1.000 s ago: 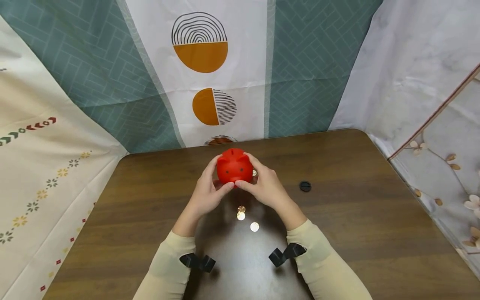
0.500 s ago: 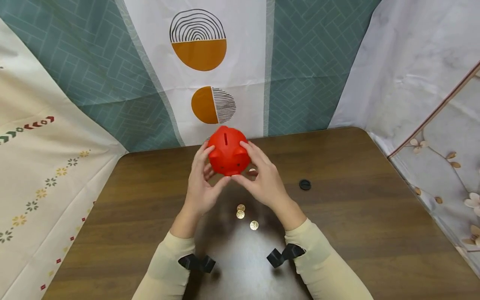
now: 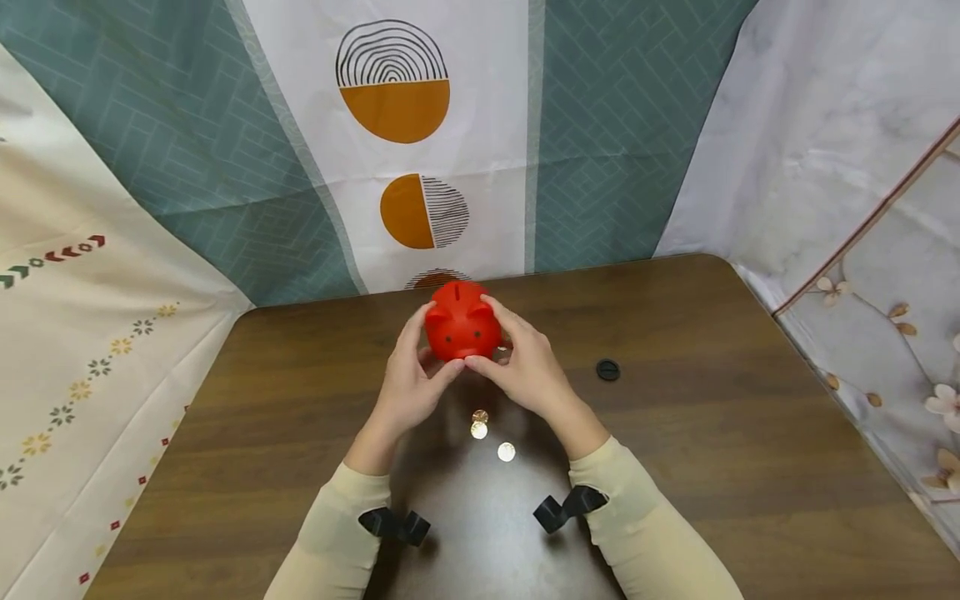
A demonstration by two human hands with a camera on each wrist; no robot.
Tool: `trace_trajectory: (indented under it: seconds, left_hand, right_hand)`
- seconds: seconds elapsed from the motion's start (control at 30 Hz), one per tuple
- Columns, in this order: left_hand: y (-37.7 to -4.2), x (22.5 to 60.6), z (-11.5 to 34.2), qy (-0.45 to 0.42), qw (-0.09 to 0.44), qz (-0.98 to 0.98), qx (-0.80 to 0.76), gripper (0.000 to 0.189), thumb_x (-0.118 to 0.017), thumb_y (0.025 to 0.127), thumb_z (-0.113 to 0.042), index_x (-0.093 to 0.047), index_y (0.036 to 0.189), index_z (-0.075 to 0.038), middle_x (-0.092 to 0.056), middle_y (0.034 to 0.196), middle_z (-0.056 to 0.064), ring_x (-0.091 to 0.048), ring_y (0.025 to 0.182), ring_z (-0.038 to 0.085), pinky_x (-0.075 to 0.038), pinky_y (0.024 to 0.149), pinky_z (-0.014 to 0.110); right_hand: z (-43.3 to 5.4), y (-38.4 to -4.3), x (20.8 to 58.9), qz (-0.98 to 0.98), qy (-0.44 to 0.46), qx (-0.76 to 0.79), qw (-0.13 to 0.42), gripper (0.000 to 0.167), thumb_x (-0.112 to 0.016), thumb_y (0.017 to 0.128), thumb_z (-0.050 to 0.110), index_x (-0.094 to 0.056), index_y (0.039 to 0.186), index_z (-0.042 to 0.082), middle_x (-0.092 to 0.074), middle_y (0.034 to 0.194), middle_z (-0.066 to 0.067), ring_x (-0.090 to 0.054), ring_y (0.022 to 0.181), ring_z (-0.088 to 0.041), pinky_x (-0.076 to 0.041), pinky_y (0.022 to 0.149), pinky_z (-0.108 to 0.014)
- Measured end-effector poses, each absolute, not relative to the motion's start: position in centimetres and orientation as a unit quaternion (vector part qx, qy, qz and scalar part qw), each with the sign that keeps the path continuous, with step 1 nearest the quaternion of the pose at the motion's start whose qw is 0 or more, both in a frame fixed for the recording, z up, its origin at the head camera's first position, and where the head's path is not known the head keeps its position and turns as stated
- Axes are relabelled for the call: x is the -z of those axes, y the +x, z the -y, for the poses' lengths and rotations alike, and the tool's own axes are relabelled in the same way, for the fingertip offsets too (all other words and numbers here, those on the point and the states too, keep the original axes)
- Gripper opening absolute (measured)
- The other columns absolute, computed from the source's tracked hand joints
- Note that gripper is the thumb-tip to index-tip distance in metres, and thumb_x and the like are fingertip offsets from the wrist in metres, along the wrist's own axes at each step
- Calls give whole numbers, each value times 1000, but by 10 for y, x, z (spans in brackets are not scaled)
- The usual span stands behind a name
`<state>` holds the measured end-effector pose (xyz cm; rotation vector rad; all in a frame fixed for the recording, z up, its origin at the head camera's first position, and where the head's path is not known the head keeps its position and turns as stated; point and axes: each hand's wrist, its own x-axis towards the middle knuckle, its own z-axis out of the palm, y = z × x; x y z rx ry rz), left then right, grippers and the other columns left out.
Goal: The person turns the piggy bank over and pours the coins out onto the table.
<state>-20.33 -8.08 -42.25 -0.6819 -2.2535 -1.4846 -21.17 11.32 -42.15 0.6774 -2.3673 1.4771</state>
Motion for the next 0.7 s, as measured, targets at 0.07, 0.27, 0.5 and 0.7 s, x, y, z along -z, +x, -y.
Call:
trace_trajectory:
  seconds: [0.07, 0.27, 0.5, 0.7]
  left_hand:
    - [-200, 415, 79, -279, 233, 764, 533, 77, -78, 78, -5, -36, 142, -8, -24, 154, 13, -47, 126, 33, -50, 91, 46]
    - [-201, 419, 82, -240, 181, 803, 515, 79, -79, 80, -13, -35, 146, -11, -35, 148, 8, -60, 106, 26, -57, 78, 33]
    - [-208, 431, 84, -215, 130, 825, 506, 81, -77, 82, -22, -30, 149, -16, -37, 146, 5, -57, 106, 28, -57, 78, 39]
    - [-204, 424, 80, -241, 174, 808, 509, 80, -76, 83, -18, -31, 148, -16, -31, 150, 5, -56, 113, 25, -54, 86, 38]
  right_hand:
    - [-113, -209, 416, 792, 267, -510, 202, 82, -84, 75, 16, -42, 146, 18, -44, 145, -9, -59, 113, -33, -57, 76, -41]
    - [-114, -211, 419, 808, 244, -521, 125, 79, -80, 79, 22, -39, 147, 21, -49, 141, -5, -62, 108, -30, -58, 74, -36]
    - [-115, -216, 427, 831, 201, -515, 61, 82, -80, 80, 27, -35, 148, 31, -49, 140, -4, -61, 111, -32, -57, 76, -39]
    - [-116, -213, 421, 825, 223, -506, 117, 82, -81, 78, 26, -37, 147, 32, -49, 140, -3, -63, 107, -28, -57, 77, -38]
